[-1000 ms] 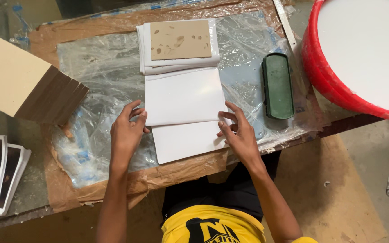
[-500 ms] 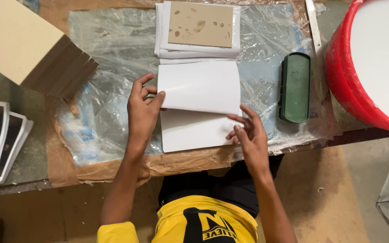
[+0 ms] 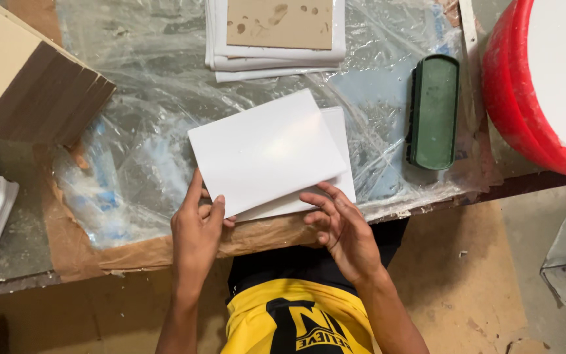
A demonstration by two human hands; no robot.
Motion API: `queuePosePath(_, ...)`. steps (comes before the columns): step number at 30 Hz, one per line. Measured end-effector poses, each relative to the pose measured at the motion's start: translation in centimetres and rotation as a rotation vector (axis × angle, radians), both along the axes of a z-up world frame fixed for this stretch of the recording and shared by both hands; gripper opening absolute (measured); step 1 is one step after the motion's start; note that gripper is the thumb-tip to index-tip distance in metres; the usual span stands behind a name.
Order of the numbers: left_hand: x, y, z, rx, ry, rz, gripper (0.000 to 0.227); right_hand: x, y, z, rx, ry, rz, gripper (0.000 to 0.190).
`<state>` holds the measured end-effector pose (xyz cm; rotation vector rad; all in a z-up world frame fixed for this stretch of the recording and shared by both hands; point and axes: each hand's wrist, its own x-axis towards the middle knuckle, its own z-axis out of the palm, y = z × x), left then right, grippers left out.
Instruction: The person repeatedly places a small rectangular board onto a white sheet, flips it, and rubs its surface with a green sanding block. The person then flips the board back and repeats the process on the other side. This cycle is performed multiple times on the same board.
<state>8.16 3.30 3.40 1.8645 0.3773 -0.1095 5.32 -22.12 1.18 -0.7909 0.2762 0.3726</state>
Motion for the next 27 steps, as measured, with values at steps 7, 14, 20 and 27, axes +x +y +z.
queuePosePath(7,-0.7,-0.2,1.2,0.293,0.069,-0.140,0.064,-0.5,-2.8,-2.7,-0.597,0.001,-0.017,0.034)
queuePosePath(14,-0.9,-1.3,0.6,0.379,-0.005,-0.097,0.058,1.2,-1.9,0.7,-1.043,-0.040,-0.131,0.033)
queuePosePath(20,-1.0,-1.1,0.6,0.404,-0.017,-0.119,0.051,1.6,-1.1,2.7,-1.274,-0.089,-0.137,0.042)
queuePosePath(27,-1.3,-1.4,0.0,0.370,-0.081,-0.100,0.051,1.1,-1.5,1.9,-1.356,-0.142,-0.151,0.038)
